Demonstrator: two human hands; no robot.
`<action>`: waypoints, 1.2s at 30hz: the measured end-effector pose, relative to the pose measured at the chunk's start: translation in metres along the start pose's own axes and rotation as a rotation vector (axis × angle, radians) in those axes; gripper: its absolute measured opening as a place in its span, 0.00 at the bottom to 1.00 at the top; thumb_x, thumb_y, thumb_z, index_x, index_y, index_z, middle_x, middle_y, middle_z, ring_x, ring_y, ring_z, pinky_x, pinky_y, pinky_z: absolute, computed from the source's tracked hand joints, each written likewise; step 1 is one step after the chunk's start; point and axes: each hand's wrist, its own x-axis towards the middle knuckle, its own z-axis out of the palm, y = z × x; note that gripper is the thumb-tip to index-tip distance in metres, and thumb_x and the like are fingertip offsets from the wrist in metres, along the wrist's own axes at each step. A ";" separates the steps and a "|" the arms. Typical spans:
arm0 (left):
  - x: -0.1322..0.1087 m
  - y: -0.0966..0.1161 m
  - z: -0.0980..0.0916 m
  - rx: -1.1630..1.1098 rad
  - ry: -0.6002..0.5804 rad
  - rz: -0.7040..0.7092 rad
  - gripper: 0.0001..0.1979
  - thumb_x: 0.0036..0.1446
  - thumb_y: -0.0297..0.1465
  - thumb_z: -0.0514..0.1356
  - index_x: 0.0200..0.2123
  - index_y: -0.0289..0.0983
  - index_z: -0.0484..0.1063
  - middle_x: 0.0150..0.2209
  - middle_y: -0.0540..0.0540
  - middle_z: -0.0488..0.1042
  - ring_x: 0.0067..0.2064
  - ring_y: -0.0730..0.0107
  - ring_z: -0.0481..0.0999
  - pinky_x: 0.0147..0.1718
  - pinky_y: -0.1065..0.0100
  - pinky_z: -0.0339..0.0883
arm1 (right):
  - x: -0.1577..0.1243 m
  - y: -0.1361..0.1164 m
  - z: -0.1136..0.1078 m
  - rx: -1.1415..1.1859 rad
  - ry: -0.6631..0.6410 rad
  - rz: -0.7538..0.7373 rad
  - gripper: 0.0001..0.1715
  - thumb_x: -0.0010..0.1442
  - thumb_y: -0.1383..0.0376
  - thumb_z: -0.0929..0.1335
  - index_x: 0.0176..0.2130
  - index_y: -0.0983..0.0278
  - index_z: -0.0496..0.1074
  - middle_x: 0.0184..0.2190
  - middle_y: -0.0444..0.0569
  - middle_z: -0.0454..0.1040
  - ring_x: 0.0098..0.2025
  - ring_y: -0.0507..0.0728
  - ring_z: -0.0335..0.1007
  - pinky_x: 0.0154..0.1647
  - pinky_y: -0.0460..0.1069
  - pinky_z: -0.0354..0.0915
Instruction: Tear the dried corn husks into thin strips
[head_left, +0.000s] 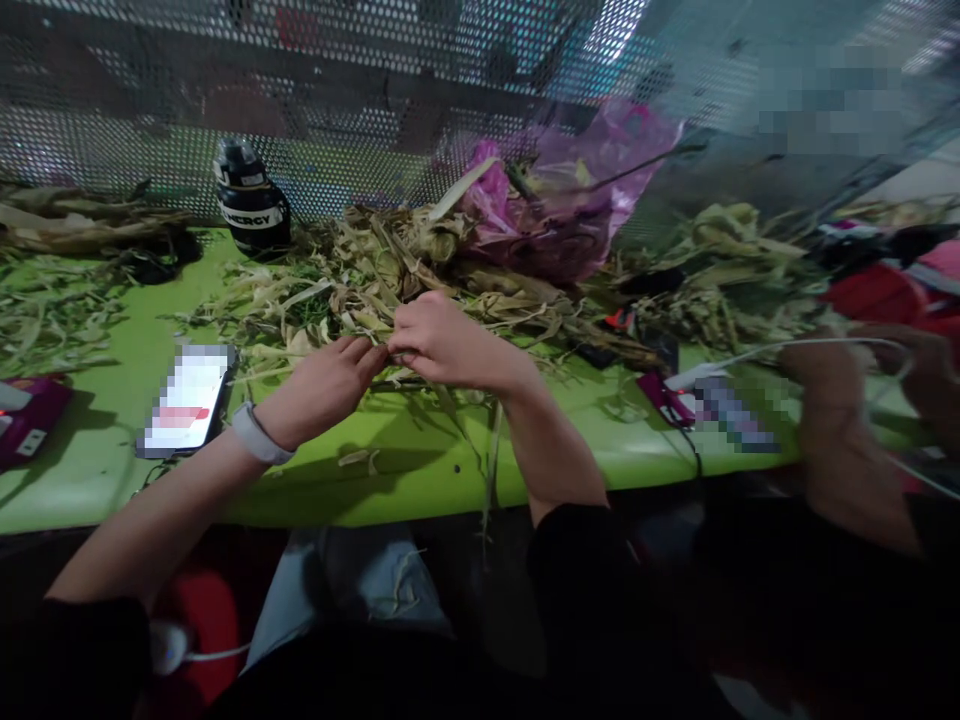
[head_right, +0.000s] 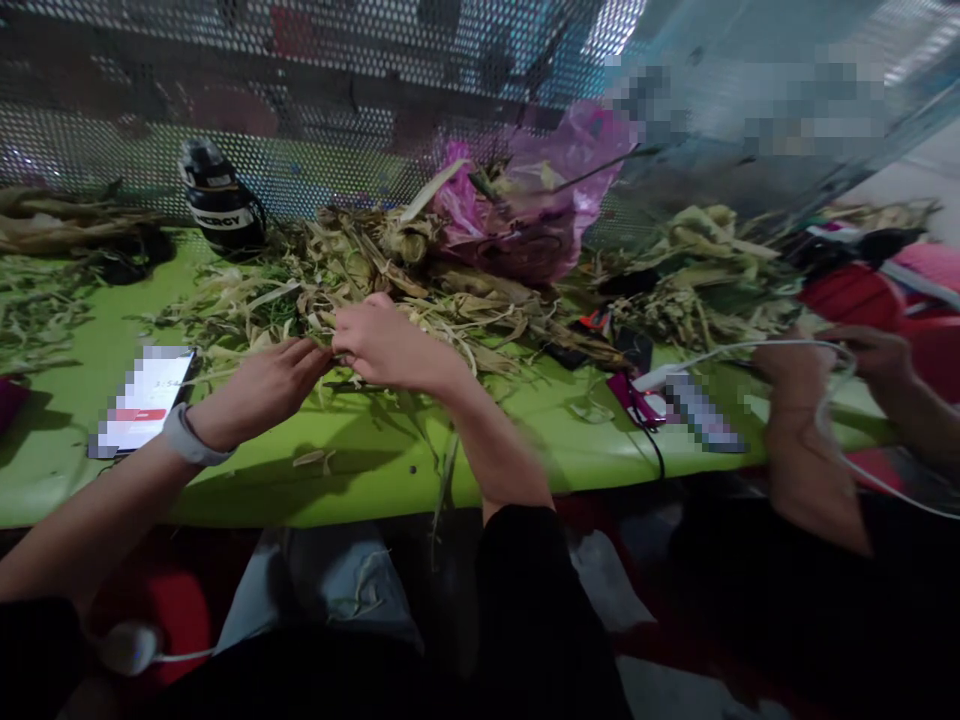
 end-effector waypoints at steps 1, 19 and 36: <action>0.002 0.003 -0.004 0.037 0.050 0.006 0.16 0.63 0.24 0.46 0.51 0.32 0.67 0.37 0.38 0.72 0.40 0.58 0.71 0.40 0.61 0.63 | -0.005 -0.009 -0.006 -0.074 0.084 0.031 0.13 0.62 0.71 0.60 0.32 0.66 0.72 0.32 0.51 0.66 0.39 0.58 0.60 0.47 0.57 0.51; 0.005 -0.017 0.005 -1.271 -0.151 -0.446 0.20 0.60 0.46 0.55 0.36 0.35 0.75 0.21 0.52 0.56 0.22 0.75 0.53 0.21 0.71 0.48 | 0.012 0.008 0.014 -0.175 0.089 0.018 0.14 0.65 0.65 0.63 0.32 0.68 0.74 0.31 0.50 0.66 0.37 0.56 0.57 0.41 0.52 0.51; 0.003 -0.031 0.036 -1.723 -0.094 -0.595 0.12 0.60 0.38 0.59 0.32 0.33 0.69 0.20 0.55 0.51 0.20 0.81 0.50 0.17 0.79 0.46 | 0.005 0.053 0.010 0.320 0.290 0.263 0.19 0.63 0.56 0.64 0.33 0.68 0.75 0.29 0.49 0.70 0.33 0.53 0.62 0.37 0.48 0.56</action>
